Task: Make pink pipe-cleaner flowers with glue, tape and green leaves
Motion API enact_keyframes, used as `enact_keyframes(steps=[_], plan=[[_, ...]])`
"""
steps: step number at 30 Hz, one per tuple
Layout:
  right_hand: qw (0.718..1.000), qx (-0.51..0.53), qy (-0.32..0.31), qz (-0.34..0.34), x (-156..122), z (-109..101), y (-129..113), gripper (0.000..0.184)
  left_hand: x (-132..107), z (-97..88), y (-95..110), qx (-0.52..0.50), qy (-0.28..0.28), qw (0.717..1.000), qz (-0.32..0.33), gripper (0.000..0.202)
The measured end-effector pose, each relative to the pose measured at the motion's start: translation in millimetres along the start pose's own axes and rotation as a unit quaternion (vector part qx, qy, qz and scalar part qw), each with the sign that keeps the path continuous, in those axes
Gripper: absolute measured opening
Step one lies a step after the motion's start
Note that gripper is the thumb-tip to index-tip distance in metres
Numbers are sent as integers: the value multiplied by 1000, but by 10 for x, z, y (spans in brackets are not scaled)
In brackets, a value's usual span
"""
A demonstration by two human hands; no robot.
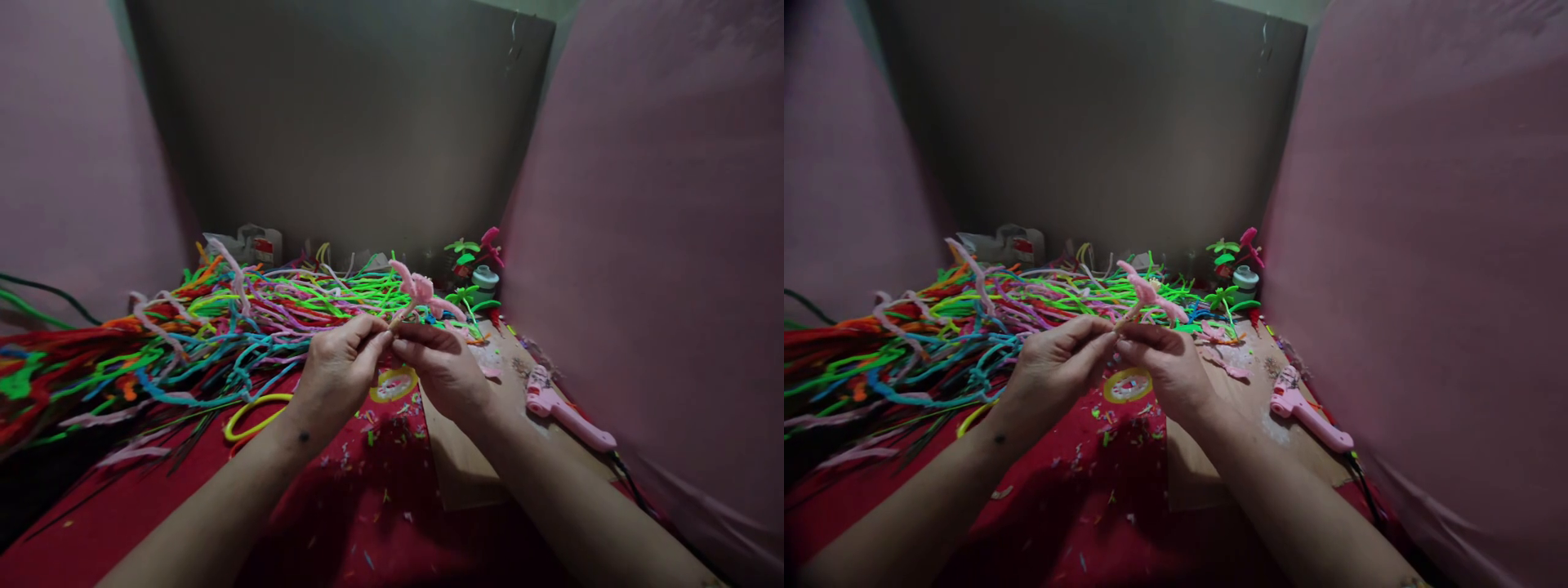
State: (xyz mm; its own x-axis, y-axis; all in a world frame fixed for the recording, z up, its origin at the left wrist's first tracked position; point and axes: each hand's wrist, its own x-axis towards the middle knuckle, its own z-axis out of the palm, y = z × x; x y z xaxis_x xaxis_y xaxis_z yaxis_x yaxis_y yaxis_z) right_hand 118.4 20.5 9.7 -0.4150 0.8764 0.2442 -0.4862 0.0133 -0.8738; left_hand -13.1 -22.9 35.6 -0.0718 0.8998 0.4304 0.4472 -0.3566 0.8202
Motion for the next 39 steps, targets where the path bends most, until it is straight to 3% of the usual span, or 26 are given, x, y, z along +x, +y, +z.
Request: enact_keyframes(steps=[7, 11, 16, 18, 20, 22, 24, 27, 29, 31, 35, 39], plan=[[994, -83, 52, -57, 13, -14, -38, 4, -4, -5, 90, -136, -69, 983, -106, 16], [995, -73, 54, -44, 20, -15, -42, 7, 35, -36, 11, -273, -140, 937, -168, 20], [999, -34, -5, -4, -1, 12, -93, 10, 88, -114, -51, -362, -242, 869, -236, 18], [999, -29, -7, -18, -7, 24, -108, 9, 89, -117, -31, -340, -242, 880, -226, 19], [998, -18, 15, -53, -5, 27, -103, 10, 72, -90, -6, -266, -216, 921, -184, 22], [997, -14, 43, -67, 3, 17, -79, 11, 42, -41, 7, -163, -158, 968, -110, 19], [996, -19, 65, -63, 11, 1, -48, 9, 7, 16, -2, -50, -82, 995, -15, 14], [995, -31, 73, -62, 6, -9, -19, 6, -34, 76, -39, 81, -1, 991, 104, 11], [994, -36, 70, -73, -8, -3, -18, 7, -45, 91, -55, 105, 14, 986, 129, 14], [995, -37, 63, -74, -22, 10, -27, 9, -45, 92, -52, 78, 11, 991, 106, 16], [995, -36, 67, -64, -24, 16, -40, 19, -30, 83, -13, -70, -29, 997, -11, 14], [996, -47, 54, -54, -7, -6, -50, 16, 2, 56, -8, -238, -101, 961, -99, 16]])
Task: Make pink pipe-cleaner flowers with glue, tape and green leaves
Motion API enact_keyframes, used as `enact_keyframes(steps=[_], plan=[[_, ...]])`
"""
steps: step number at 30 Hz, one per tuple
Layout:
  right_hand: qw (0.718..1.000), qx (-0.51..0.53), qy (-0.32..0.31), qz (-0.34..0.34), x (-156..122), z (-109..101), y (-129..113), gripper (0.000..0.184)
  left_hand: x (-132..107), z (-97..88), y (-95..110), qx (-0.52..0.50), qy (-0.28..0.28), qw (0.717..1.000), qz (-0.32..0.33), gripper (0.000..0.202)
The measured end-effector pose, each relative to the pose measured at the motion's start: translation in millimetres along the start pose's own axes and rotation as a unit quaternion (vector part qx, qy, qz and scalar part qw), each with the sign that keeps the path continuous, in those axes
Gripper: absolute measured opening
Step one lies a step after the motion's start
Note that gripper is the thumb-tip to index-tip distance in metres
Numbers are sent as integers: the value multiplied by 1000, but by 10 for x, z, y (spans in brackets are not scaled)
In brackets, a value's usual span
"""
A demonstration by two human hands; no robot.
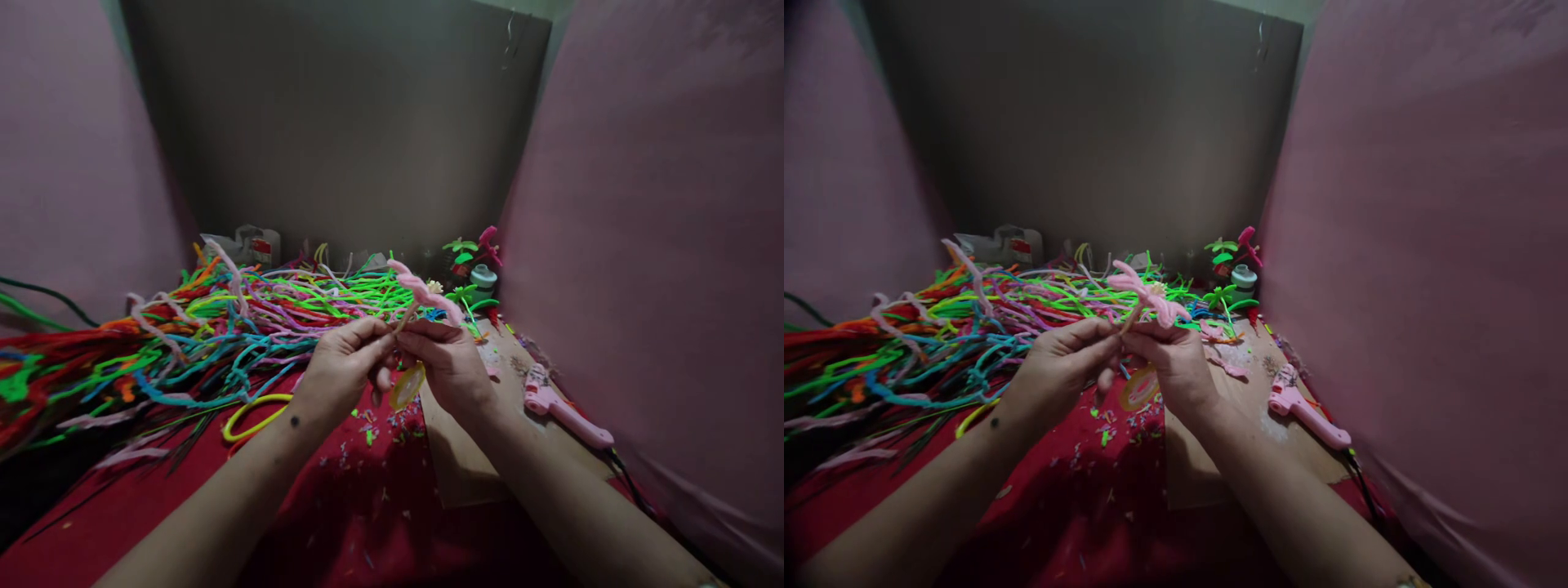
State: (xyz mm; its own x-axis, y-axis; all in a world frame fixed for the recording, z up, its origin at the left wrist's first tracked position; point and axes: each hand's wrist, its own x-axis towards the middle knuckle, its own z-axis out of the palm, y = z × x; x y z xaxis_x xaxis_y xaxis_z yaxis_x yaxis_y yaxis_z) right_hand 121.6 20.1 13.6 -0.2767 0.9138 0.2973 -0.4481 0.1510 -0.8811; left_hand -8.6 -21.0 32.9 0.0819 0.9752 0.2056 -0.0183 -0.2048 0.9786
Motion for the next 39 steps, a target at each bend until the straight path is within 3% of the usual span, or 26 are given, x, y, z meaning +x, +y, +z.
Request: enact_keyframes(steps=[4, 7, 10, 13, 15, 17, 19, 21, 22, 29, 36, 39], plan=[[1000, -6, -2, 0, -10, -3, -18, 6, 32, -69, 25, -87, -68, 993, -46, 22], [1000, 2, 20, -5, -23, 15, -22, 5, 51, -96, 52, -84, -96, 990, -67, 23], [999, 13, 42, -4, -24, 35, -29, 5, 57, -75, 46, -7, -59, 997, -40, 17], [998, 16, 57, 2, -16, 44, -40, 5, 44, -39, -24, 144, 31, 988, 50, 17], [998, 9, 58, 13, -11, 38, -34, 4, 28, -28, -91, 286, 83, 943, 149, 18], [998, -1, 53, 18, -8, 25, -12, 4, 13, -31, -150, 426, 100, 868, 234, 14], [999, -1, 40, 18, -7, 8, 20, 4, 5, -45, -187, 525, 94, 801, 273, 17], [999, 11, 23, 21, -4, -6, 45, 5, 8, -64, -203, 573, 93, 765, 280, 19], [999, 16, 15, 24, -2, -11, 52, 6, 14, -73, -205, 576, 98, 760, 285, 19], [998, -28, -5, 53, 23, -28, 40, 11, 54, -86, -185, 466, 124, 815, 322, 18], [999, -25, -2, 36, 36, -24, 51, 9, 43, -77, -143, 417, 113, 860, 271, 16], [999, -6, -11, 35, 38, -28, 54, 13, 46, -72, -119, 370, 115, 897, 212, 16]])
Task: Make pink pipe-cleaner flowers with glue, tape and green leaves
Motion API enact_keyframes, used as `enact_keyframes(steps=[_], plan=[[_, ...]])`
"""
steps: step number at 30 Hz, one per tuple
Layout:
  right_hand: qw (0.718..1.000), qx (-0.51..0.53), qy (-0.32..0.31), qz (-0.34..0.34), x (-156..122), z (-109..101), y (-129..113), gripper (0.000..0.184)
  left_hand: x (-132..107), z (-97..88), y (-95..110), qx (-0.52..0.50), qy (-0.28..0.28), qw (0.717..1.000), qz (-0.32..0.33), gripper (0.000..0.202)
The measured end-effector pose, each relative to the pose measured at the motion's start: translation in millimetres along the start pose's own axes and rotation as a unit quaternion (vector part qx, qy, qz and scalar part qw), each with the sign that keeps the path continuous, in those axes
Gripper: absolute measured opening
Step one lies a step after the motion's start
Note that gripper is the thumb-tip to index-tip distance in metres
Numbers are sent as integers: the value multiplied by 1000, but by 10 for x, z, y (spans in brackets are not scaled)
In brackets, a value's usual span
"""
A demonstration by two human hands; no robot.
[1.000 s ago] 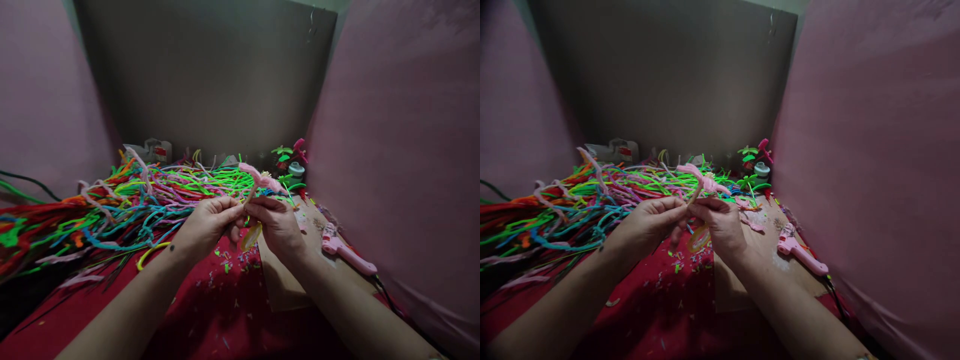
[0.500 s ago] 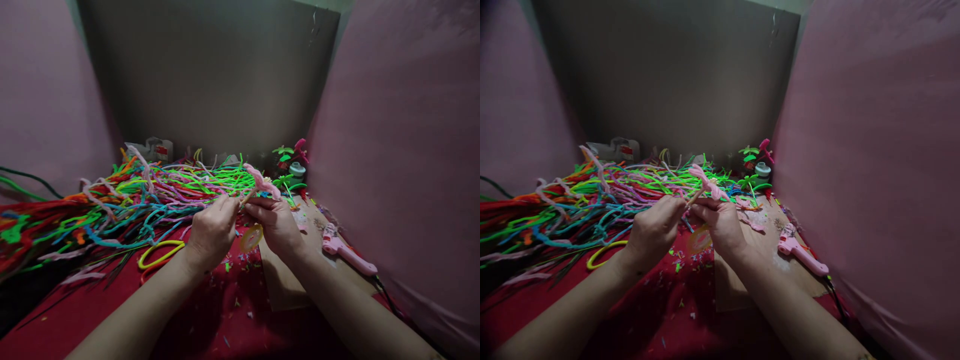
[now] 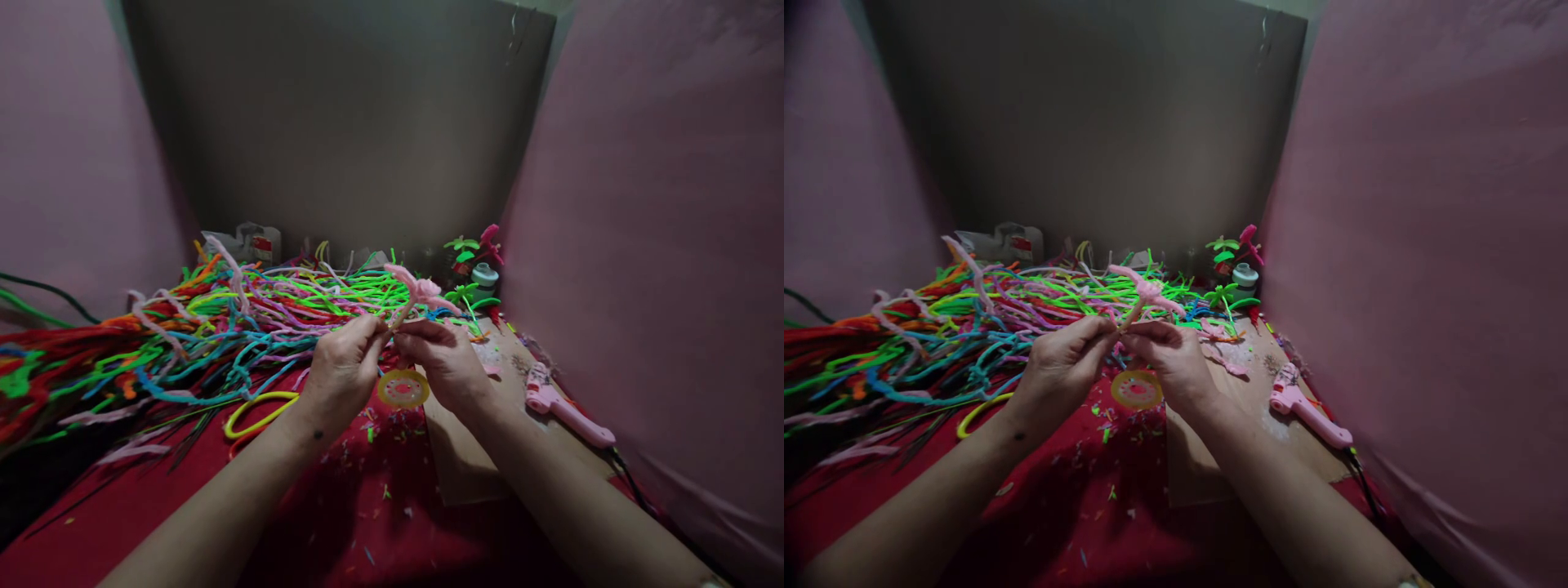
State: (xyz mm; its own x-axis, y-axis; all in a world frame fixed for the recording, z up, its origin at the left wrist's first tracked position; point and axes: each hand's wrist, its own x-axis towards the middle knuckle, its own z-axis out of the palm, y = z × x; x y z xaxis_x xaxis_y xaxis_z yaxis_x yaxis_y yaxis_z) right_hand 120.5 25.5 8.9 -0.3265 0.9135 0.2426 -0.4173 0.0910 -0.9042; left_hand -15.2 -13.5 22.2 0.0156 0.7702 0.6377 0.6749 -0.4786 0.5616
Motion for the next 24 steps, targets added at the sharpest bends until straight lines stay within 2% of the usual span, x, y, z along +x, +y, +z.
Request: enact_keyframes(steps=[4, 9, 18, 21, 24], plan=[[1000, 8, -5, 18, 4, -7, 5, 19, 37, -35, 65, -139, -55, 981, -125, 18], [999, 26, -3, 28, 6, -11, -10, 15, 58, -88, 135, -289, -111, 920, -241, 18], [998, 44, -30, 33, -20, -14, -79, 13, 80, -110, 100, -465, -172, 813, -304, 19], [997, 58, -33, 42, -22, -3, -81, 8, 82, -115, 96, -491, -199, 791, -305, 19], [998, 47, -33, 24, -24, -2, -74, 5, 75, -116, 78, -494, -224, 781, -309, 21]])
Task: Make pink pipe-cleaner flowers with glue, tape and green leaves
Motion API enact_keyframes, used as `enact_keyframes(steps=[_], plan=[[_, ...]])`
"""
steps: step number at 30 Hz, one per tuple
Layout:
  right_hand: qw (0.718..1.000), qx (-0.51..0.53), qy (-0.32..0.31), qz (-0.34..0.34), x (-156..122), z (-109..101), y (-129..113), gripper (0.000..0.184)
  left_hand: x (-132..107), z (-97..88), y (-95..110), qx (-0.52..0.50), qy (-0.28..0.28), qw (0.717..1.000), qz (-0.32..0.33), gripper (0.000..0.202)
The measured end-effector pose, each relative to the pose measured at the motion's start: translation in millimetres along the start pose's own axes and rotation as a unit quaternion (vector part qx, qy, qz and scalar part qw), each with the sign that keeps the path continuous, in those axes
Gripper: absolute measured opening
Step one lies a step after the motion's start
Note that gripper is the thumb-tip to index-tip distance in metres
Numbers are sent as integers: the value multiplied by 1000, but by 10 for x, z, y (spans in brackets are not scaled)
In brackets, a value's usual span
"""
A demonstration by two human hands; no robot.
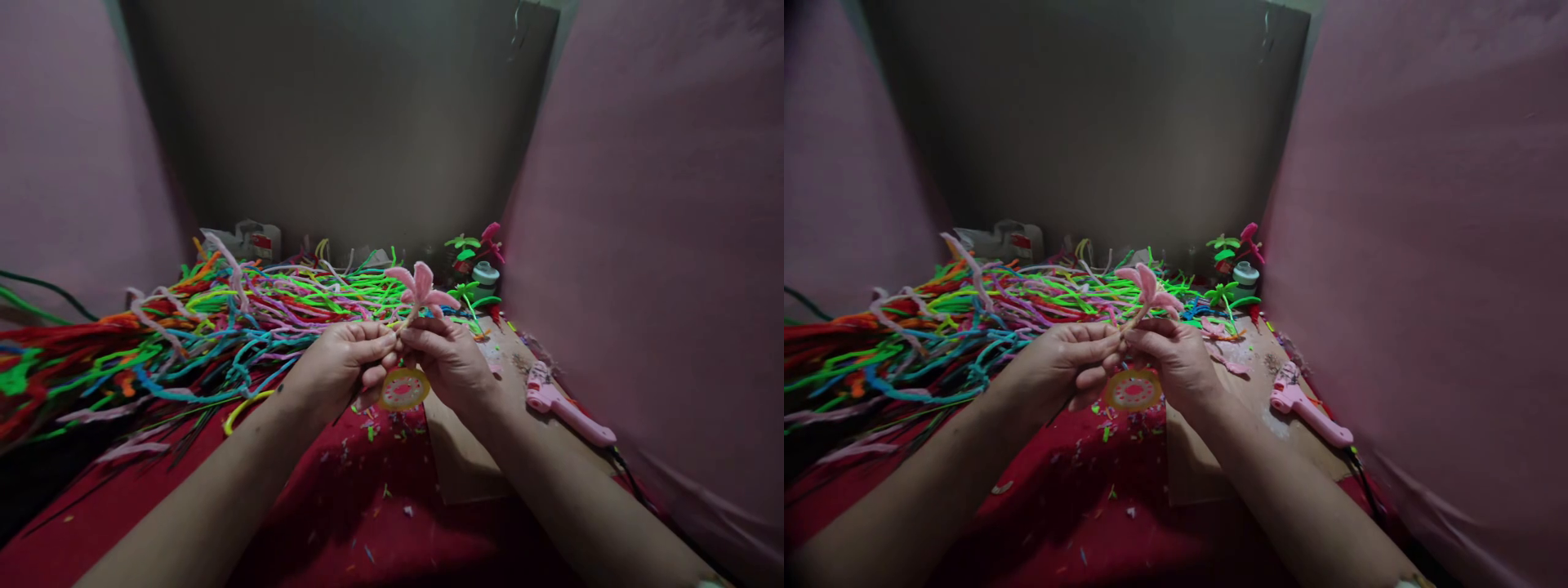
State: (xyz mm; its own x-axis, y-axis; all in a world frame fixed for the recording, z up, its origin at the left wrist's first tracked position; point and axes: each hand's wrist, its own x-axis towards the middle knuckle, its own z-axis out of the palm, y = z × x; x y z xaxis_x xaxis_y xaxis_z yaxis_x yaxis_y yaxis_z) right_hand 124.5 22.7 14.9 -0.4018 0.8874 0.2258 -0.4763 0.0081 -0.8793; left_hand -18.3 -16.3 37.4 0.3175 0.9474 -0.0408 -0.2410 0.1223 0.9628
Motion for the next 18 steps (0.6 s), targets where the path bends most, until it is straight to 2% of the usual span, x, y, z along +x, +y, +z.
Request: enact_keyframes(steps=[4, 6, 7, 9, 11, 13, 15, 16, 18], plan=[[1000, -16, 14, -11, -6, -4, 8, 5, 9, -4, -25, 72, 9, 997, 24, 24], [999, -18, 33, -9, -10, -2, 14, 5, 13, 8, -41, 179, 66, 978, 80, 22], [999, -23, 42, -11, -12, 0, 17, 4, 14, 15, -50, 242, 104, 957, 120, 21], [998, -35, 54, -21, -17, 9, 25, 3, 9, 31, -69, 355, 171, 896, 206, 17], [997, -46, 54, -25, -24, 22, 29, 3, -1, 43, -85, 427, 202, 838, 273, 13], [997, -49, 54, -17, -31, 38, 28, 4, -11, 51, -92, 460, 216, 804, 309, 11], [997, -48, 53, -11, -37, 54, 25, 8, -14, 54, -87, 465, 227, 798, 310, 13], [997, -48, 53, -9, -39, 60, 23, 9, -13, 55, -81, 457, 230, 806, 298, 14], [998, -42, 51, -8, -42, 70, 21, 9, -8, 55, -66, 410, 229, 846, 253, 15]])
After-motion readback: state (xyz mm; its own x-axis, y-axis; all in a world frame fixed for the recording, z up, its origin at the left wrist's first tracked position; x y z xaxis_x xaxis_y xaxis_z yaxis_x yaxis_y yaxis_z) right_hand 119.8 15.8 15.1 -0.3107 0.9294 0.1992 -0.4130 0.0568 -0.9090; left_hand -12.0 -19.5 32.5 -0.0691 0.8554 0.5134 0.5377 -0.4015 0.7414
